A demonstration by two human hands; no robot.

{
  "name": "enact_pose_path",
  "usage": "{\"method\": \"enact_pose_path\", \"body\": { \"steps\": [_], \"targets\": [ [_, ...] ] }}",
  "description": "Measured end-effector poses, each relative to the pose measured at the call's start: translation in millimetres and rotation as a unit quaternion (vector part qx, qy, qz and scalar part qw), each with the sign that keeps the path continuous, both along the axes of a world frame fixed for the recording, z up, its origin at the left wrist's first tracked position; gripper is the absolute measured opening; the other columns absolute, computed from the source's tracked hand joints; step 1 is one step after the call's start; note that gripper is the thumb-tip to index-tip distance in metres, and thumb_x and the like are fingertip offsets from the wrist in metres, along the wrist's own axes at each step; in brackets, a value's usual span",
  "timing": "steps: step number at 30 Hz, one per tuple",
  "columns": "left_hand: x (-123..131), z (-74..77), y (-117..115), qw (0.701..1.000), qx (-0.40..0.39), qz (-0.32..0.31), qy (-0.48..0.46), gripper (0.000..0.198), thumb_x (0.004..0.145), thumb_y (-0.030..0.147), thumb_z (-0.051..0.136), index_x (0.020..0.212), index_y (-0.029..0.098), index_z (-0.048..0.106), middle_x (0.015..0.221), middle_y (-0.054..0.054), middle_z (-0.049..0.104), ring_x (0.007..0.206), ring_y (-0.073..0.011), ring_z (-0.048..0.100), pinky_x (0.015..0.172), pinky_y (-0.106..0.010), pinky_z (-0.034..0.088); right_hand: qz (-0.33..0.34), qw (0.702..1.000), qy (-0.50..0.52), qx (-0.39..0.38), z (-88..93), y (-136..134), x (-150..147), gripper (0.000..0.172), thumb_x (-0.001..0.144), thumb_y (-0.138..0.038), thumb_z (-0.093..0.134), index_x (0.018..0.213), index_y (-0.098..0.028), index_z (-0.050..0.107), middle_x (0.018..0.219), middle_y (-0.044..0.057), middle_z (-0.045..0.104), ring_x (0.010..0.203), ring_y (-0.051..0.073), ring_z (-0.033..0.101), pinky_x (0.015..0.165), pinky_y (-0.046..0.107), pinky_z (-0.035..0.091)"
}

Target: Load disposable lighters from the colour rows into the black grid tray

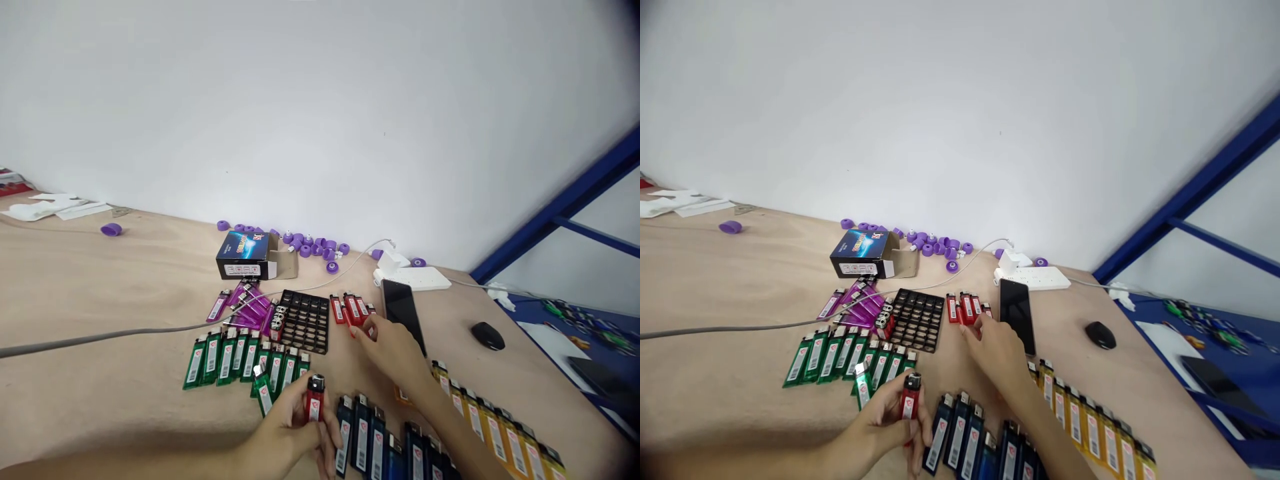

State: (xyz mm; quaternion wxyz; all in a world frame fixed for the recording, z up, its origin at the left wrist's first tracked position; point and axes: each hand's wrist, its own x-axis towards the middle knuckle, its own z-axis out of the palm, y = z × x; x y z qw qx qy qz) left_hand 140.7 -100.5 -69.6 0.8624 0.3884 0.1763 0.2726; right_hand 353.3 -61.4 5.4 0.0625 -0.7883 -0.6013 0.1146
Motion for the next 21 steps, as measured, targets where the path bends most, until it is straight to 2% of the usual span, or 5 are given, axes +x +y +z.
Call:
{"method": "enact_pose_path", "body": {
  "steps": [4, 7, 12, 18, 21],
  "targets": [
    [-1.0, 3.1, -0.3, 1.000, 0.014, -0.024, -0.002, 0.041, 0.084, 0.041, 0.077, 0.090, 0.020, 0.043, 0.079, -0.002, 0.067, 0.050, -0.0088, 0.062, 0.050, -0.019, 0.050, 0.004, 0.999, -0.037, -0.012, -18.2, 1.7, -7.8, 0.029, 0.095, -0.035, 0.051, 0.101, -0.012, 0.068, 0.092, 0.023, 0.075, 0.086, 0.037, 0.072, 0.069, 0.038, 0.046],
    [-1.4, 0.9, -0.2, 0.999, 0.011, -0.032, -0.014, 0.040, 0.085, 0.040, 0.077, 0.090, 0.020, 0.043, 0.079, -0.002, 0.068, 0.052, -0.0093, 0.063, 0.048, -0.018, 0.050, 0.010, 1.000, -0.025, -0.007, -19.0, 2.8, -11.4, 0.025, 0.094, -0.025, 0.048, 0.101, -0.010, 0.066, 0.095, 0.025, 0.074, 0.089, 0.038, 0.072, 0.073, 0.041, 0.047],
    [-2.6, 0.8, 1.9, 0.999, -0.028, 0.004, -0.026, 0.046, 0.080, 0.036, 0.081, 0.108, 0.021, 0.048, 0.096, -0.006, 0.069, 0.070, -0.0162, 0.069, 0.057, -0.028, 0.059, 0.035, 0.993, 0.112, -0.014, -4.8, -1.4, -6.2, 0.021, 0.094, -0.023, 0.046, 0.078, -0.019, 0.058, 0.082, 0.014, 0.074, 0.081, 0.027, 0.073, 0.074, 0.034, 0.050],
    [-4.1, 11.1, 3.2, 0.998, -0.050, 0.040, -0.022, 0.053, 0.084, 0.034, 0.078, 0.126, 0.021, 0.049, 0.104, -0.008, 0.065, 0.093, -0.0221, 0.067, 0.073, -0.036, 0.057, 0.098, 0.923, 0.352, -0.121, 5.3, -36.8, -27.3, 0.021, 0.096, -0.030, 0.040, 0.080, -0.022, 0.051, 0.066, -0.001, 0.070, 0.051, 0.014, 0.067, 0.046, 0.022, 0.047],
    [-3.7, 9.3, 2.2, 0.997, -0.035, 0.068, 0.008, 0.054, 0.085, 0.045, 0.077, 0.126, 0.021, 0.050, 0.105, -0.007, 0.063, 0.101, -0.0222, 0.063, 0.077, -0.034, 0.054, 0.120, 0.889, 0.411, -0.163, 11.6, -52.8, -44.4, 0.018, 0.094, -0.026, 0.043, 0.080, -0.021, 0.054, 0.066, -0.002, 0.069, 0.049, 0.011, 0.061, 0.045, 0.019, 0.041]
  ]
}}
